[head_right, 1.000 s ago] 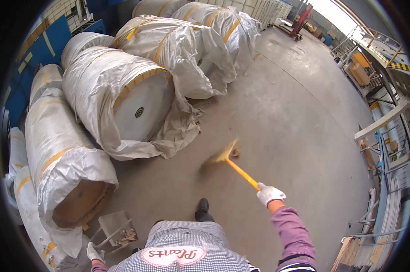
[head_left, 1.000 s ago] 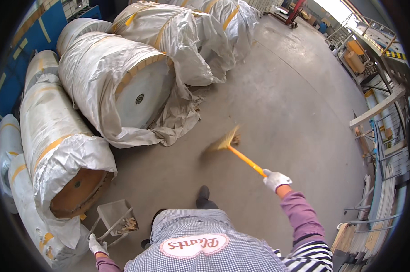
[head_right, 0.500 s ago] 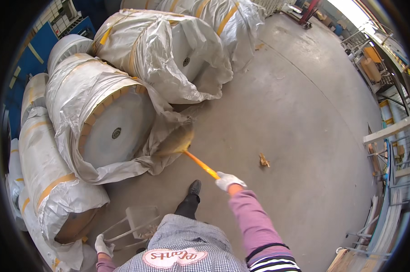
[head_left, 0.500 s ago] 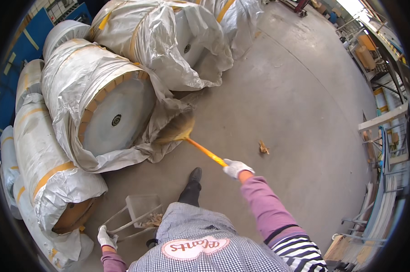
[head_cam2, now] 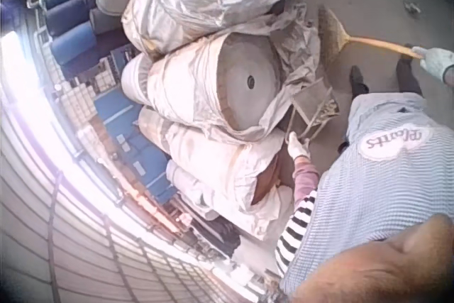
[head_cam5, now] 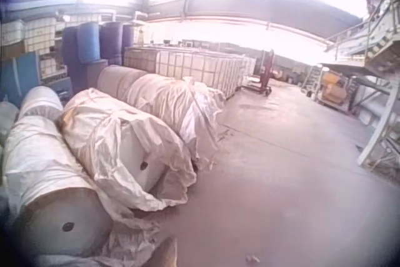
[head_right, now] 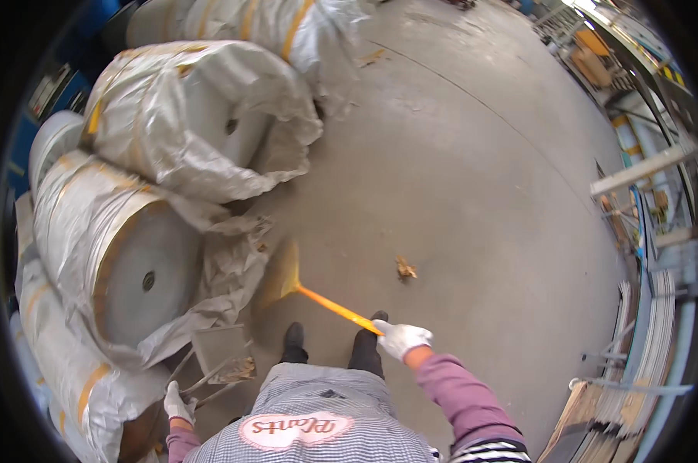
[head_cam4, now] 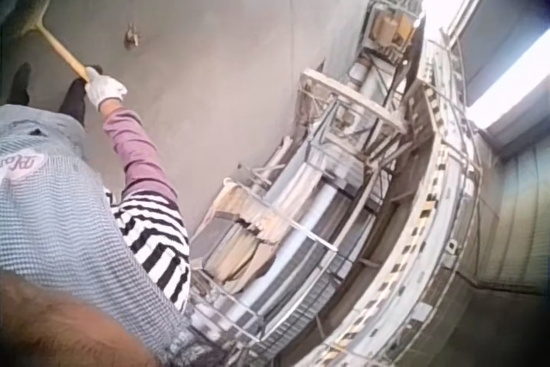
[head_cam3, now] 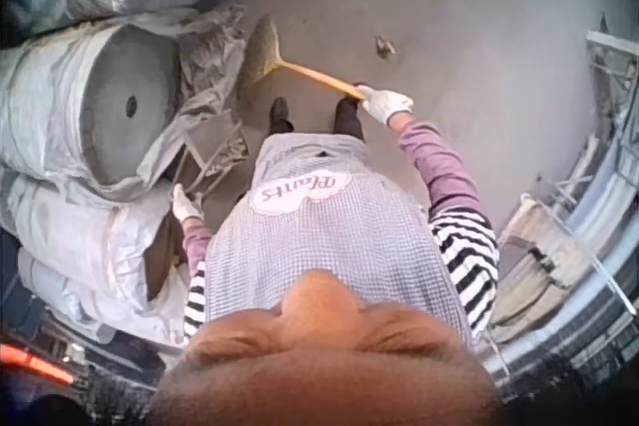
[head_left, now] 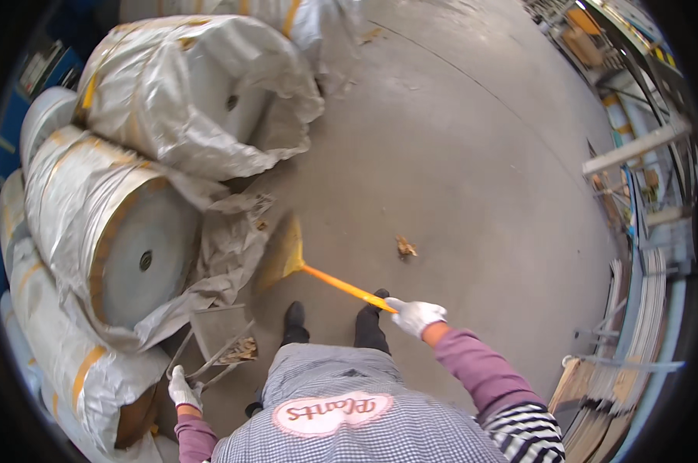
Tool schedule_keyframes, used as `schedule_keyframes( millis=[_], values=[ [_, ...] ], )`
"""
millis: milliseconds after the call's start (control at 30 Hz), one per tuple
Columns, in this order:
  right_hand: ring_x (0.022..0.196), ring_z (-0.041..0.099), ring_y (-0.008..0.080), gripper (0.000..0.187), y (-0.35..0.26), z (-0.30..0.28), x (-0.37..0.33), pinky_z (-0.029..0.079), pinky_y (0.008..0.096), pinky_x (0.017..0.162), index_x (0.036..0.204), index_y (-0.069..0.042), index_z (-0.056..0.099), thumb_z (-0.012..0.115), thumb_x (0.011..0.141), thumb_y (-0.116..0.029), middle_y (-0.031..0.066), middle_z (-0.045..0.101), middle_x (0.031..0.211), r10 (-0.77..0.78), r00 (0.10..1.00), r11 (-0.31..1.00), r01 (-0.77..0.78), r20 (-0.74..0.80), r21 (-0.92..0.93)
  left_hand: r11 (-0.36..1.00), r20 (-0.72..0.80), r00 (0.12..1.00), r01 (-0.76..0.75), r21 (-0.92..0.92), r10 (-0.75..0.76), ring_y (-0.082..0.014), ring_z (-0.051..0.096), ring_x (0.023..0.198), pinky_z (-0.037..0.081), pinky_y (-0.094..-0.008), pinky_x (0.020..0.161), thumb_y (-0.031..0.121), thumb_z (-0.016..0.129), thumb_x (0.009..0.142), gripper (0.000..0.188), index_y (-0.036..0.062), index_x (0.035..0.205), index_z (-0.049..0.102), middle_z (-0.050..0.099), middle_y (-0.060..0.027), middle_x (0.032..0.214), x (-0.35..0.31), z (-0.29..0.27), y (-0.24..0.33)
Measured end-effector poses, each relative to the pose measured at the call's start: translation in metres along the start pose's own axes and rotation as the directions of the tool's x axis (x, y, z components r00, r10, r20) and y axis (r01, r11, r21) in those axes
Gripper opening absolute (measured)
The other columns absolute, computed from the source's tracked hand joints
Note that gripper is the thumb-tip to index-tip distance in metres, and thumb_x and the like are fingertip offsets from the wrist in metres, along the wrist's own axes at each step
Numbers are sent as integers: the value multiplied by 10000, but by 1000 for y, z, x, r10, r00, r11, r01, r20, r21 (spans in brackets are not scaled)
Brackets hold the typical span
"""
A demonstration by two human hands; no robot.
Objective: Sweeping dust and debris from a warehouse floor into a dustpan using a broom.
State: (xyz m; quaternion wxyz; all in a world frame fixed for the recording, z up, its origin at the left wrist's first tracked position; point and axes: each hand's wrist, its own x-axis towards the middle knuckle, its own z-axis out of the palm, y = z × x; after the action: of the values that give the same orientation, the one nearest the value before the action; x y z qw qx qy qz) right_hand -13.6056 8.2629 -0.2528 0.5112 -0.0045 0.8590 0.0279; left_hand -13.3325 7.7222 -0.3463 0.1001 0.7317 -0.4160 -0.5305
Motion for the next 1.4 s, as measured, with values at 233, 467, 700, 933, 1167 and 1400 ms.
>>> schedule_keyframes(
  millis=[233,467,700,933,1167,1400],
  values=[
    [928,657,295,418,201,38,57,477,418,790,1340,-304,463,393,927,-311,91,674,1025,110,986,992,-101,-124,75,971,104,978,-195,136,182,-125,460,615,409,-328,562,242,662,807,167,165,929,577,517,23,749,-110,102,26],
    [958,649,273,374,414,5,24,486,420,790,1155,-204,610,337,967,-378,74,681,1009,484,858,873,-460,-172,161,797,473,852,-440,414,225,-86,454,417,387,-212,369,-5,641,749,178,122,846,563,517,24,605,-209,253,-5],
    [849,677,290,332,508,-1,-30,517,442,630,1222,-134,538,403,949,-264,84,691,920,732,655,671,-643,-189,370,660,721,688,-581,476,86,-111,495,485,375,-272,381,87,663,736,98,60,800,593,554,-4,673,-271,429,-50],
    [562,552,135,215,437,131,-78,453,302,500,733,-52,603,658,739,-260,40,561,611,349,890,-363,-161,294,918,374,839,535,-802,466,103,-145,478,479,394,-309,432,182,692,691,279,-30,863,638,541,-40,602,-306,612,-107],
    [475,516,140,270,322,213,-121,426,308,444,794,-39,602,658,797,-303,27,568,620,416,824,-571,-92,384,816,439,938,202,-842,313,-281,-121,466,551,403,-293,494,234,723,790,216,65,880,623,534,-4,644,-505,658,-135],
    [411,426,91,203,278,278,-148,365,270,371,704,-93,519,644,804,-218,-2,476,556,343,740,-935,328,578,135,151,872,161,-955,256,-463,-128,456,544,463,-333,512,268,670,845,191,97,818,591,480,7,585,-624,739,-242]
  ],
)
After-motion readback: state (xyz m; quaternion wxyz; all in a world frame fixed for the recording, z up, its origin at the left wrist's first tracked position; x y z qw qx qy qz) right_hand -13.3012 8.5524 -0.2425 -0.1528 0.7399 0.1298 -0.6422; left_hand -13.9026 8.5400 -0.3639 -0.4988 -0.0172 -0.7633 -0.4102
